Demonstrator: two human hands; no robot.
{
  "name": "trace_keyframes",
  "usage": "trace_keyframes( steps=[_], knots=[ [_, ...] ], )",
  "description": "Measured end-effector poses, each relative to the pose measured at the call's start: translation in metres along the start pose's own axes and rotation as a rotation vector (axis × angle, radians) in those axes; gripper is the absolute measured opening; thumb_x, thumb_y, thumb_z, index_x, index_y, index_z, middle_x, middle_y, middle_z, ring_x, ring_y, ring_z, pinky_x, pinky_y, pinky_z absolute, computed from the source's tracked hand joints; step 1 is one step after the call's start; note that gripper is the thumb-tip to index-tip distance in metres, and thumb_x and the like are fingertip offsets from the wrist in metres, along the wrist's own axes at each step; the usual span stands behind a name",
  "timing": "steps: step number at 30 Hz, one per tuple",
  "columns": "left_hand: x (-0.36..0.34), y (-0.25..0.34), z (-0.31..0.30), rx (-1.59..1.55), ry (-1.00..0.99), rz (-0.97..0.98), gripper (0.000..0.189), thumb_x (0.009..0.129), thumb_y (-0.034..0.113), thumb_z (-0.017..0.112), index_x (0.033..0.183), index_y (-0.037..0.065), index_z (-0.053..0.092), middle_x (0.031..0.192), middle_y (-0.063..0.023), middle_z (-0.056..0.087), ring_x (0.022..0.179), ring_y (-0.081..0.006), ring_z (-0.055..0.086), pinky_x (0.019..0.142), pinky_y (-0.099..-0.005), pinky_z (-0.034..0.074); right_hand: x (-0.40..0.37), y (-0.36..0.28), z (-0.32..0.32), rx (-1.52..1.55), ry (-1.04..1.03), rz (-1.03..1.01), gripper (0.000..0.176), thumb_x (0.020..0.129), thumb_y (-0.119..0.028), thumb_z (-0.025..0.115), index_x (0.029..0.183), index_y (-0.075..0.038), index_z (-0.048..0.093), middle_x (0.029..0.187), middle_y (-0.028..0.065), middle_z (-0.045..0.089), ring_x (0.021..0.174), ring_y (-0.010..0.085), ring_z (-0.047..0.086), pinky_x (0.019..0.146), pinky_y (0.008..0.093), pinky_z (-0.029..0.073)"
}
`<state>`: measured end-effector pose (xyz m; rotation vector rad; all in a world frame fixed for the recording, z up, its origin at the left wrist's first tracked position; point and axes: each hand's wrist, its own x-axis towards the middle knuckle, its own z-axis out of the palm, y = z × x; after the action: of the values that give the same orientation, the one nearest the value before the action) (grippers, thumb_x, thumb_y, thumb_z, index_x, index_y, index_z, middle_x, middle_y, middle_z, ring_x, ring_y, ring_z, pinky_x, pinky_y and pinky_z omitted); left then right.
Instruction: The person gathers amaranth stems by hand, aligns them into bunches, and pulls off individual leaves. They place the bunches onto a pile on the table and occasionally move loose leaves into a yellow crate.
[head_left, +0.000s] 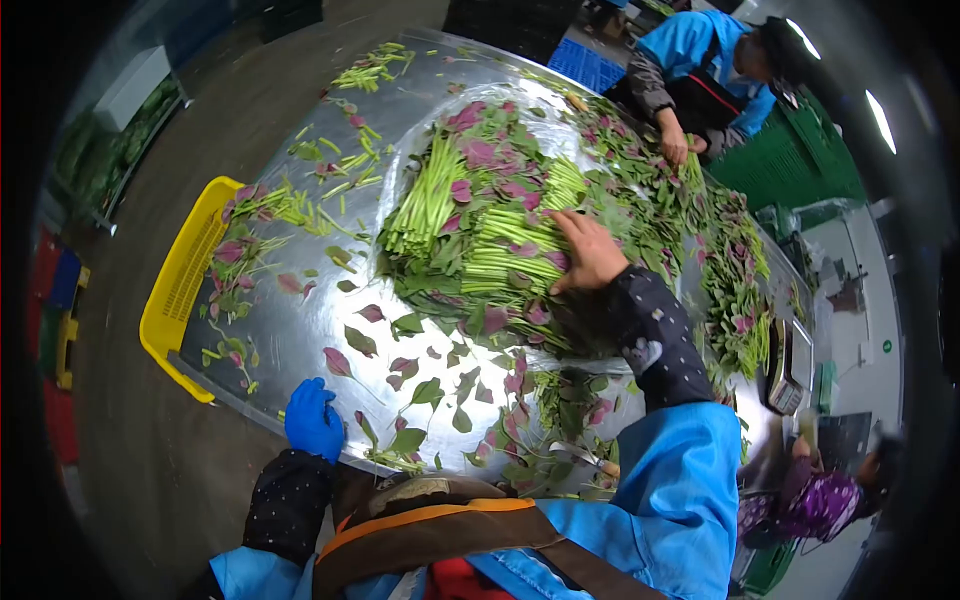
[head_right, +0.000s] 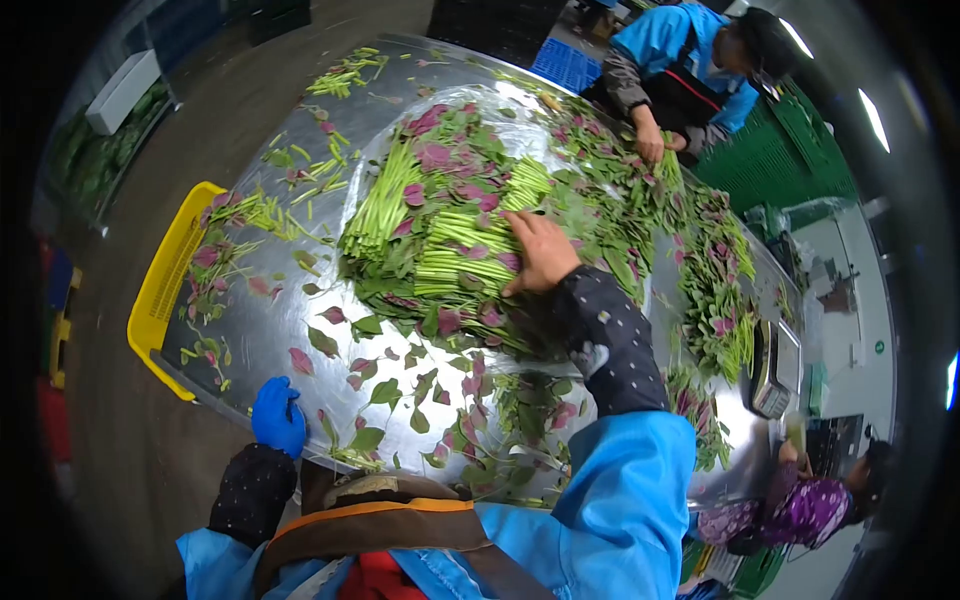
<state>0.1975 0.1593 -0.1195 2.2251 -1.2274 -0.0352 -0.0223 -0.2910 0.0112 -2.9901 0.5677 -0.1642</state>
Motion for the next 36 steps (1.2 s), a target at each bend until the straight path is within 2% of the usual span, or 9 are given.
trace_keyframes(
  steps=[5, 9, 14, 19, 22, 29, 32, 33, 36],
  knots=[
    [0.001, 0.002, -0.003, -0.01, -0.045, -0.031, 0.017, 0.068, 0.001, 0.054, 0.084, 0.003, 0.058, 0.107, -0.0188, 0.06, 0.105, -0.0381, 0.052, 0.09, -0.0449, 0.041, 0.013, -0.014, -0.017, 0.016, -0.22, 0.077, 0.098, 0.043, -0.039, 0.085, 0.126, -0.005, 0.045, 0.126, 0.017, 0.045, 0.116, 0.0352, 0.044, 0.096, 0.04, 0.038],
    [-0.002, -0.002, 0.004, -0.001, 0.02, 0.051, 0.015, 0.067, 0.0, 0.054, 0.082, 0.002, 0.058, 0.105, -0.02, 0.06, 0.101, -0.0385, 0.054, 0.089, -0.0444, 0.042, 0.011, -0.015, 0.006, -0.067, 0.057, -0.036, 0.088, 0.047, -0.037, 0.084, 0.119, -0.001, 0.05, 0.115, 0.0151, 0.05, 0.108, 0.0325, 0.049, 0.092, 0.0409, 0.04],
    [-0.004, -0.004, 0.007, -0.006, 0.014, 0.059, 0.016, 0.066, 0.0, 0.054, 0.081, 0.002, 0.058, 0.105, -0.0202, 0.06, 0.099, -0.0381, 0.055, 0.089, -0.0436, 0.043, 0.02, -0.021, 0.002, 0.033, -0.044, 0.032, 0.079, 0.048, -0.039, 0.084, 0.11, 0.0, 0.055, 0.106, 0.0147, 0.051, 0.099, 0.0317, 0.05, 0.087, 0.0387, 0.043],
    [-0.005, -0.001, 0.005, 0.012, -0.004, 0.055, 0.016, 0.068, 0.0, 0.055, 0.083, 0.003, 0.058, 0.107, -0.0189, 0.059, 0.101, -0.037, 0.054, 0.09, -0.0431, 0.042, 0.035, -0.014, -0.003, 0.004, 0.016, -0.191, 0.063, 0.049, -0.029, 0.081, 0.1, -0.001, 0.059, 0.095, 0.0135, 0.056, 0.092, 0.0332, 0.053, 0.082, 0.0407, 0.045],
    [-0.003, -0.003, 0.004, 0.034, 0.006, 0.074, 0.016, 0.067, 0.001, 0.055, 0.082, 0.003, 0.057, 0.106, -0.0191, 0.06, 0.099, -0.0377, 0.055, 0.088, -0.0437, 0.043, 0.041, -0.003, -0.018, 0.197, -0.242, 0.004, 0.061, 0.052, -0.026, 0.079, 0.102, -0.001, 0.058, 0.092, 0.015, 0.061, 0.086, 0.0319, 0.058, 0.08, 0.0392, 0.047],
    [-0.002, -0.005, 0.009, 0.087, -0.018, 0.09, 0.019, 0.066, 0.002, 0.057, 0.085, 0.003, 0.059, 0.105, -0.0185, 0.059, 0.101, -0.0379, 0.054, 0.088, -0.0436, 0.043, 0.035, 0.041, -0.037, 0.608, 0.247, 0.082, 0.057, 0.055, -0.015, 0.075, 0.106, 0.0, 0.056, 0.094, 0.0188, 0.062, 0.087, 0.0276, 0.06, 0.078, 0.0342, 0.046],
    [0.026, 0.045, -0.003, -0.076, 0.048, 0.111, 0.024, 0.066, 0.002, 0.059, 0.09, 0.004, 0.061, 0.106, -0.0176, 0.059, 0.102, -0.0377, 0.054, 0.088, -0.0441, 0.042, 0.034, 0.037, -0.042, 0.727, 0.257, 0.01, 0.055, 0.056, -0.014, 0.074, 0.106, 0.002, 0.056, 0.092, 0.0173, 0.062, 0.083, 0.0234, 0.059, 0.076, 0.0322, 0.046],
    [0.046, 0.067, -0.009, -0.194, 0.01, 0.204, 0.028, 0.066, 0.001, 0.06, 0.094, 0.005, 0.063, 0.107, -0.0166, 0.06, 0.103, -0.0372, 0.054, 0.09, -0.0444, 0.042, 0.034, 0.039, -0.044, 0.723, 0.106, 0.108, 0.056, 0.056, -0.013, 0.073, 0.108, 0.002, 0.056, 0.093, 0.0161, 0.063, 0.081, 0.0214, 0.058, 0.076, 0.0307, 0.045],
    [0.12, 0.151, -0.013, -0.32, -0.138, 0.468, 0.028, 0.069, 0.0, 0.06, 0.096, 0.006, 0.063, 0.111, -0.0155, 0.06, 0.107, -0.0366, 0.053, 0.092, -0.0439, 0.041, 0.036, 0.04, -0.036, 0.725, 0.149, 0.047, 0.058, 0.057, -0.013, 0.072, 0.11, 0.002, 0.055, 0.092, 0.0157, 0.063, 0.08, 0.0212, 0.058, 0.076, 0.0309, 0.046]
  ],
)
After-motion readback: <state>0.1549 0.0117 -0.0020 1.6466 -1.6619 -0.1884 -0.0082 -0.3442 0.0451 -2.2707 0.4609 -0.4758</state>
